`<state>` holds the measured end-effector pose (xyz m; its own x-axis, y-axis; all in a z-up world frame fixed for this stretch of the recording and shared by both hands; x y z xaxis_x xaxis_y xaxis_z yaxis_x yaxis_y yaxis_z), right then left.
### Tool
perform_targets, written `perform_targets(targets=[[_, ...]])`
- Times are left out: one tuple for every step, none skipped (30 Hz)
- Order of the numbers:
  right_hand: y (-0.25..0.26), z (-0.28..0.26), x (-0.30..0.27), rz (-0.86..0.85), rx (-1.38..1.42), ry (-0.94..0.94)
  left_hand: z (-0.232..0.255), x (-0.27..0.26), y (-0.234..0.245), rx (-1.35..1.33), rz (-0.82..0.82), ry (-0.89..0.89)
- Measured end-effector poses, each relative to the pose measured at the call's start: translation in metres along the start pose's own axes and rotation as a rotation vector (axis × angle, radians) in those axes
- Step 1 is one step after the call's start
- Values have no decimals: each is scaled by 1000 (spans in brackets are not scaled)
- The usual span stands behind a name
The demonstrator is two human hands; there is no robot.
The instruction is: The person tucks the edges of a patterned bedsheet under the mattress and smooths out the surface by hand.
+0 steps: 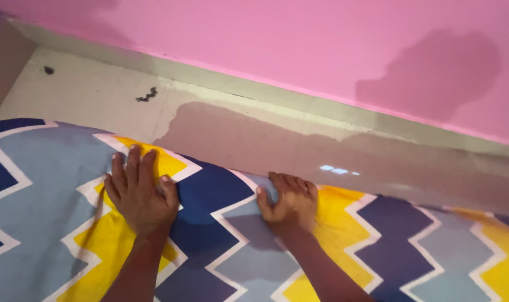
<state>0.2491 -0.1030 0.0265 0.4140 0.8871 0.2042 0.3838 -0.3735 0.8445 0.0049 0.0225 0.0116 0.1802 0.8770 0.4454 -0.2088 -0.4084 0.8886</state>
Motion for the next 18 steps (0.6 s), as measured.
perform_targets(targets=[[0,1,1,3,7,1,0,-2,-1,-9,7,-2],[0,-1,2,6,18,6,1,-2,-2,-12,17,-1],[0,-4,0,26,38,17,0,-1,-3,-15,27,-1],[2,-3,0,53,49,28,0,0,-4,-23,29,-4],[5,-3,0,79,59,40,-2,0,-4,-30,31,-7],[5,-3,-1,65,65,21,-3,-3,-3,-35,27,-7],[5,-2,0,51,72,2,-2,-4,-3,-38,26,-7],[4,-2,1,38,82,-15,-2,-4,-4,-38,27,-8],[6,-3,0,49,95,-5,-1,-4,-4,-37,28,-8],[7,-4,1,60,112,9,-1,-3,-4,-35,34,-11],[8,-5,1,72,128,24,-1,-3,-3,-32,40,-14],[8,-5,0,86,125,33,-1,-5,-3,-28,42,-15],[8,-4,1,99,123,42,1,-4,-3,-2,45,-31],[8,-5,0,106,127,54,0,-4,-3,32,46,-43],[7,-5,-1,106,125,57,1,-4,-1,67,46,-54],[7,-4,-1,110,121,59,3,-3,1,98,33,-53],[6,-4,-1,115,118,61,5,-2,4,129,19,-52],[6,-2,-1,117,118,66,11,-3,7,157,5,-52]])
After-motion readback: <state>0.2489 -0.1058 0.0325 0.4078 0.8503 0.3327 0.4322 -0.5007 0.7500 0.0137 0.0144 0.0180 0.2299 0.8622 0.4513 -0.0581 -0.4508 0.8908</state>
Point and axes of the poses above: each hand's wrist, its own x-axis towards the middle knuckle, its own y-axis out of the back of the hand, z = x × y, the point moved 3 cm from there along x, towards the middle knuckle, and after that the axes turned 13 degrees about x, right-handed, at the moved point
